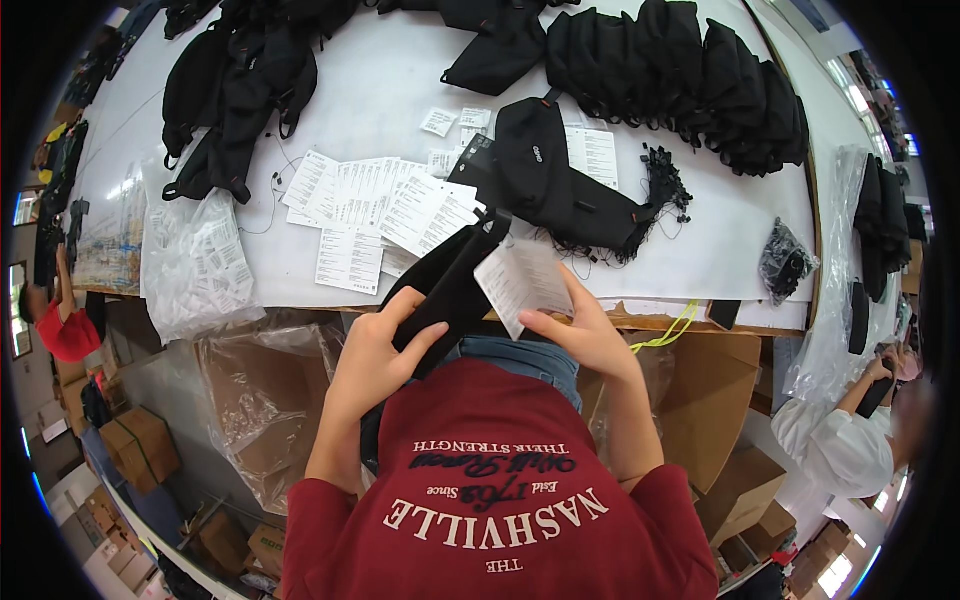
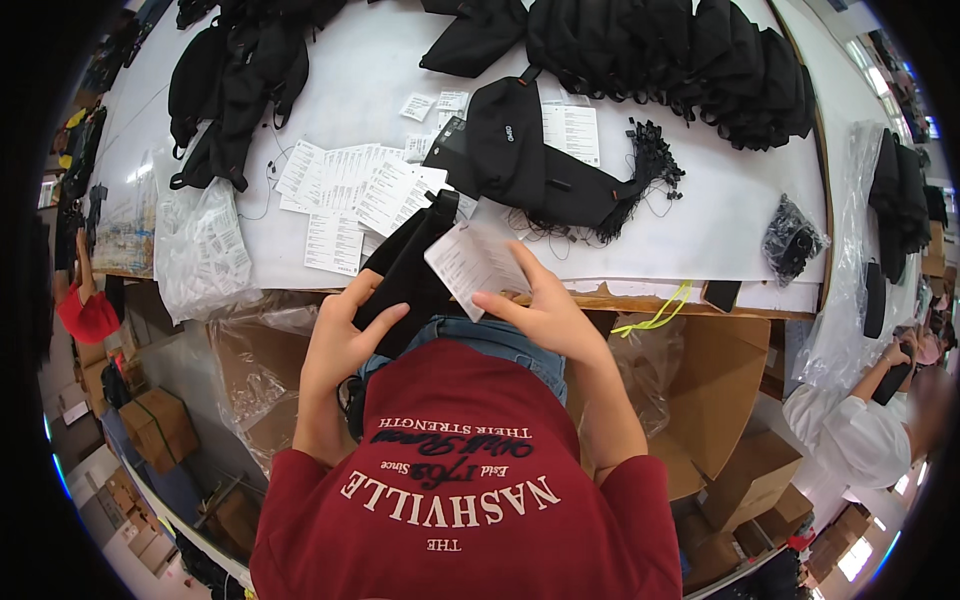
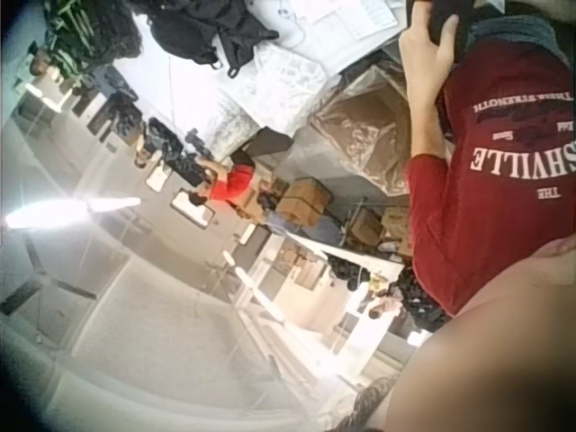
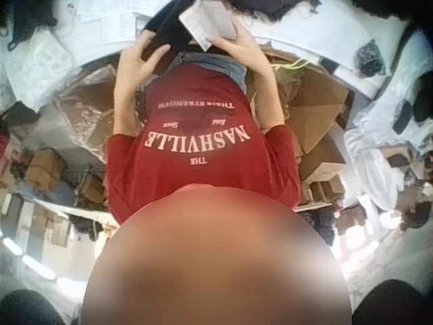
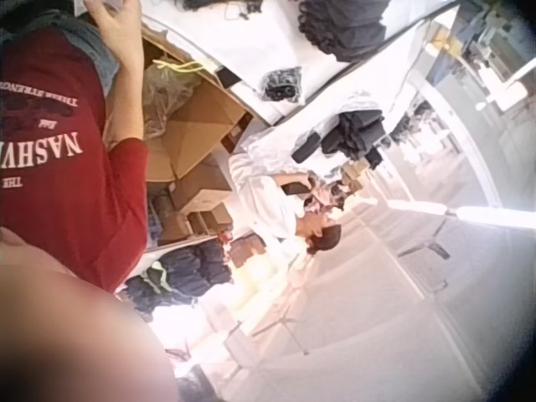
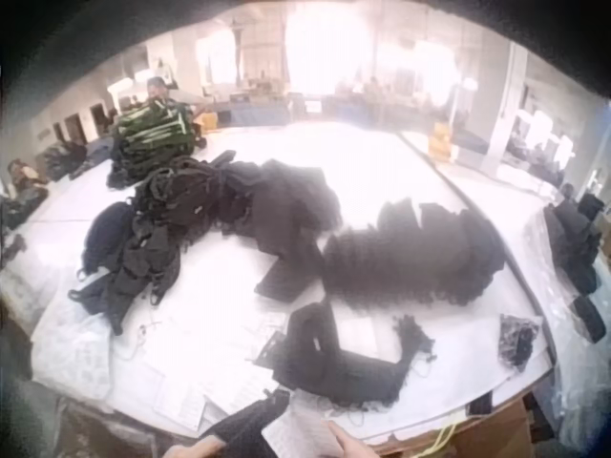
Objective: The recorder is assembling black pouches by inserting white cards and black clips into them on a factory production table.
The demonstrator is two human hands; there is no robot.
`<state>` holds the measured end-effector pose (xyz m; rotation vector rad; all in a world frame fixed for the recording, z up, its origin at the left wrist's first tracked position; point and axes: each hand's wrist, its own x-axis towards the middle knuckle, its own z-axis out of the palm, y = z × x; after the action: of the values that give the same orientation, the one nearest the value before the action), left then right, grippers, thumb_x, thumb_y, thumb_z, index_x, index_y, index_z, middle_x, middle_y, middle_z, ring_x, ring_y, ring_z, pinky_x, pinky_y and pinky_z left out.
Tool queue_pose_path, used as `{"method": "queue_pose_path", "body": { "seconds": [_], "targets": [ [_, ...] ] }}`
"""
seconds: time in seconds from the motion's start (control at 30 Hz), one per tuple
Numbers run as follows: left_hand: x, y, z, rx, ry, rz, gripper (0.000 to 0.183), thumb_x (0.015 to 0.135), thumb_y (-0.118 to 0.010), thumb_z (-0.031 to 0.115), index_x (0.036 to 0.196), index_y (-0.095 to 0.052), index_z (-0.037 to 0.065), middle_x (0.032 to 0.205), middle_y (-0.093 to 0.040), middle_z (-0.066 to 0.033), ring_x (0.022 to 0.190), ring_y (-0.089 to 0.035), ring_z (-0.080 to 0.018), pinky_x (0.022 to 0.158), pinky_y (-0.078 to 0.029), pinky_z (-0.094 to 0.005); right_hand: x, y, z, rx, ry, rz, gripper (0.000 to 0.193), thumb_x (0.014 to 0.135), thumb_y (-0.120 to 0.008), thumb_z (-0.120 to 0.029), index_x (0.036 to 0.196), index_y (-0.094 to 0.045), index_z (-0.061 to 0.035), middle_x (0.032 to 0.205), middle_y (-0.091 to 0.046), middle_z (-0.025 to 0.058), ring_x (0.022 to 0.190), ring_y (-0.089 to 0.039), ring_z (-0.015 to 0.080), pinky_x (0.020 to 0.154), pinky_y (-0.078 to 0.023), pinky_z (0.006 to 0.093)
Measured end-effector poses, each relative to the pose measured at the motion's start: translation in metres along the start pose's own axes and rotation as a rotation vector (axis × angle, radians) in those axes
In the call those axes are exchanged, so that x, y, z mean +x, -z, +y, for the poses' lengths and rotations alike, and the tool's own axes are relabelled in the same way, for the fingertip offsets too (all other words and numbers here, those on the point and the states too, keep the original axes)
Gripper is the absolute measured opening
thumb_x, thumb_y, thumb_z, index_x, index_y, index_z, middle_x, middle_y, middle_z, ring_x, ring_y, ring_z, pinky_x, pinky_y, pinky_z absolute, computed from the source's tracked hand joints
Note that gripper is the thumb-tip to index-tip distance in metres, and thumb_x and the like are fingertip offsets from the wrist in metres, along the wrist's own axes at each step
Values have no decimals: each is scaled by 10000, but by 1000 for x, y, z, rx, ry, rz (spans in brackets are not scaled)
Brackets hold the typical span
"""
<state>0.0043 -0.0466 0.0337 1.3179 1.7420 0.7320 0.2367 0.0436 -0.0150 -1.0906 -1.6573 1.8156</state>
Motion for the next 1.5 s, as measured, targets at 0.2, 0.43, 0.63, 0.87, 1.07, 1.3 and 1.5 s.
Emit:
{"method": "queue_pose_path", "body": {
  "seconds": [0.2,0.43,0.63,0.87,1.07,1.3,1.5],
  "targets": [
    [-1,-1,-20,-139,12,-19,302,819,-660,71,1084,-560,-33,878,-665,-119,813,-606,-124,753,-458,-249,5,8,2,450,-12,250,411,926,-578,-274,1239,-450,-40,828,-507,7,638,-439,83,575,-375,217],
    [-6,9,-37,-93,72,-186,315,835,-643,168,1096,-589,1,885,-667,-173,771,-645,-242,715,-480,-304,3,26,-10,276,6,64,415,896,-597,-100,1259,-404,-47,1012,-542,51,726,-510,93,685,-442,234],
    [-14,5,-64,-342,197,-399,359,864,-648,246,1077,-595,-38,795,-633,-143,685,-547,-109,665,-458,-250,8,48,-3,231,-122,188,251,869,-633,-97,1088,-553,-1,906,-643,72,759,-594,110,682,-482,241],
    [2,5,-41,-121,92,-635,376,840,-675,293,1034,-630,-26,587,-550,-103,509,-441,-104,480,-370,-285,45,14,21,1190,-146,432,238,892,-613,-350,946,-623,-118,818,-630,-2,683,-556,123,656,-450,292],
    [8,4,-34,-38,29,-707,310,833,-661,293,934,-630,2,549,-527,-143,458,-451,-195,472,-372,-305,53,-20,21,1142,-374,278,261,903,-597,-376,910,-611,-116,686,-554,-27,562,-475,67,513,-416,232],
    [9,5,-32,16,-24,-700,322,842,-644,306,967,-601,12,557,-537,-159,482,-514,-257,485,-388,-338,48,-7,11,374,90,787,408,940,-570,-323,592,-509,-117,529,-380,-81,457,-300,-3,412,-212,207],
    [16,9,-13,99,-123,-674,322,880,-600,305,1031,-523,32,599,-554,-166,572,-567,-327,532,-413,-385,43,9,18,263,112,819,406,944,-569,-286,600,-459,-101,548,-361,-80,501,-312,12,458,-250,202]
  ]
}}
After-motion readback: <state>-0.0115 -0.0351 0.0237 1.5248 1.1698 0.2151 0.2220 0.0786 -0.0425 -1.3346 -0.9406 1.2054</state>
